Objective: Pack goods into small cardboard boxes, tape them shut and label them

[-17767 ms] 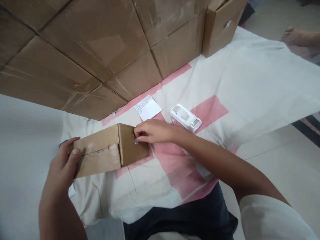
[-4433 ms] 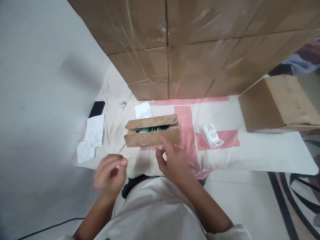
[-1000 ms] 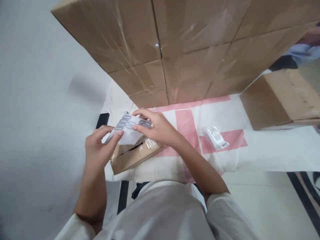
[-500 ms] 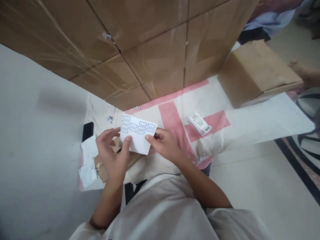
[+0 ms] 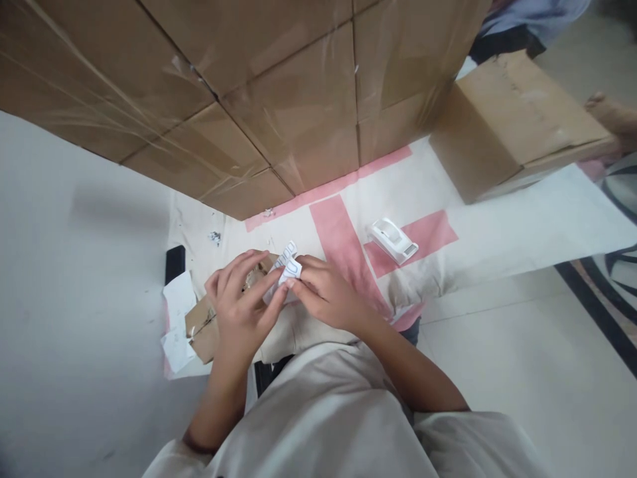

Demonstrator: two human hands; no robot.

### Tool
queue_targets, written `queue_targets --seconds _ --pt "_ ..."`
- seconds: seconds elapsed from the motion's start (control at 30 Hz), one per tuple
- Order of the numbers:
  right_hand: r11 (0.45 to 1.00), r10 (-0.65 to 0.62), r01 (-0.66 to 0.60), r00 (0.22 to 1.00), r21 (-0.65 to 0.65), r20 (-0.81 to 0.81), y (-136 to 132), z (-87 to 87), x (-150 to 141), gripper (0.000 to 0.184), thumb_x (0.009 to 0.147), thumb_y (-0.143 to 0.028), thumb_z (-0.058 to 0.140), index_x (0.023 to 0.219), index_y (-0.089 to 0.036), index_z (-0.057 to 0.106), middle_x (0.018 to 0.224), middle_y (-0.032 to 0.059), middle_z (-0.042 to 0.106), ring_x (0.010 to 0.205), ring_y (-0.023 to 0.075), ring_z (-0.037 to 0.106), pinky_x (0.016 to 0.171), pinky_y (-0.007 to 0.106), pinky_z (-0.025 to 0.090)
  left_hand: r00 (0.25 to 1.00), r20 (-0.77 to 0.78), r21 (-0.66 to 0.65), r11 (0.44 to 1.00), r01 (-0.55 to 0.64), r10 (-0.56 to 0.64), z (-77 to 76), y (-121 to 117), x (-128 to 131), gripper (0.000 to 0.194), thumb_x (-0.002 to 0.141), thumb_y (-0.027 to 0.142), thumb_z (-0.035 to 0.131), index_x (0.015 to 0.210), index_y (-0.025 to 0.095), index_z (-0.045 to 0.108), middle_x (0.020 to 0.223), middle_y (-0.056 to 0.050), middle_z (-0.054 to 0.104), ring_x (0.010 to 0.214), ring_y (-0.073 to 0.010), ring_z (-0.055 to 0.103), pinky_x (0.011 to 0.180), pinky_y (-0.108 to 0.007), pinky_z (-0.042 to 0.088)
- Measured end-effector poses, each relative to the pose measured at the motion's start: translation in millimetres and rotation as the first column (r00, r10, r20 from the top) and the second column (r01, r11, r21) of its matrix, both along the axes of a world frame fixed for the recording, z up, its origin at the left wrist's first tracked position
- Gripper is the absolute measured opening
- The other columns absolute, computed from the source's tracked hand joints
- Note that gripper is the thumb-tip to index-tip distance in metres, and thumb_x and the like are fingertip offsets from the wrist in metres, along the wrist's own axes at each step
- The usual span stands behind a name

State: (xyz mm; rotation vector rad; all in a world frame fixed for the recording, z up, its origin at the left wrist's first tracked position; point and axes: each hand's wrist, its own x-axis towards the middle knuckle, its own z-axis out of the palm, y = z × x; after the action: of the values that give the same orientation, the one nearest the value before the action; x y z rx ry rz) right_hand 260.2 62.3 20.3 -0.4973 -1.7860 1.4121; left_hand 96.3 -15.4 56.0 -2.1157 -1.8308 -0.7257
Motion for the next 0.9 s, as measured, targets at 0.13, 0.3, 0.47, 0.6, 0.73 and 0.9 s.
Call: queue_targets --seconds 0.13,0.3,0.47,0.6,0.73,0.9 --pt "0.993 -0.019 0.015 0.999 0.121 0.028 1 -3.0 3 0.021 0.103 -0.016 0.05 0.084 -0.019 0.057 0.094 0.0041 0.061 0.089 0.0172 0.058 0.084 0.033 0.047 0.999 -0.014 -0.055 0.997 0.052 -0.052 5.7 1 -1 0.026 0.088 0.02 0.072 0.112 0.028 0.071 0.12 -0.005 0.074 0.118 -0.0254 0.067 0.099 -0.044 0.035" --pt "0.988 0.009 -0.02 0.997 0.153 0.075 2 -2.4 9 0.015 0.104 -0.018 0.049 0.094 -0.018 0.06 0.093 0.0041 0.059 0.087 0.0173 0.057 0.08 0.032 0.045 0.995 0.059 -0.071 0.994 0.084 -0.08 7.9 2 -1 0.012 0.092 0.013 0.065 0.1 0.022 0.066 0.1 -0.001 0.078 0.097 -0.0193 0.071 0.094 -0.04 0.038" --pt "0.998 0.016 -0.022 0.992 0.051 0.122 5 -1.0 16 0.019 0.104 -0.021 0.048 0.089 -0.018 0.059 0.09 0.0033 0.058 0.082 0.0166 0.056 0.075 0.03 0.044 0.991 0.125 -0.029 0.998 0.053 -0.049 5.7 4 -4 0.008 0.092 0.018 0.066 0.099 0.02 0.065 0.097 -0.003 0.076 0.091 -0.0191 0.069 0.09 -0.039 0.04" --pt "0.997 0.035 -0.044 0.993 0.071 0.117 7 2.5 17 0.021 0.105 -0.022 0.046 0.09 -0.018 0.06 0.091 0.0038 0.058 0.083 0.0169 0.057 0.075 0.03 0.044 0.991 0.082 0.014 0.994 0.106 -0.106 6.2 5 -4 0.023 0.083 0.027 0.079 0.102 0.022 0.068 0.097 -0.004 0.074 0.089 -0.0209 0.068 0.086 -0.039 0.041" --pt "0.99 0.029 -0.045 0.993 0.137 0.116 7 6.6 15 0.021 0.106 -0.022 0.045 0.093 -0.018 0.061 0.091 0.0047 0.059 0.085 0.0178 0.057 0.076 0.031 0.045 0.985 0.122 -0.002 0.992 0.123 -0.122 6.5 7 -3 0.012 0.087 0.016 0.073 0.096 0.022 0.067 0.092 -0.001 0.073 0.085 -0.018 0.067 0.084 -0.037 0.04" --pt "1.0 -0.002 0.002 0.992 0.001 0.125 9 0.7 19 0.023 0.104 -0.029 0.049 0.091 -0.019 0.064 0.092 0.0053 0.065 0.088 0.0197 0.061 0.081 0.033 0.049 0.974 0.211 0.044 0.996 0.08 -0.087 5.4 5 -9 0.011 0.09 0.012 0.067 0.095 0.021 0.061 0.088 -0.002 0.07 0.086 -0.0175 0.066 0.083 -0.036 0.043"
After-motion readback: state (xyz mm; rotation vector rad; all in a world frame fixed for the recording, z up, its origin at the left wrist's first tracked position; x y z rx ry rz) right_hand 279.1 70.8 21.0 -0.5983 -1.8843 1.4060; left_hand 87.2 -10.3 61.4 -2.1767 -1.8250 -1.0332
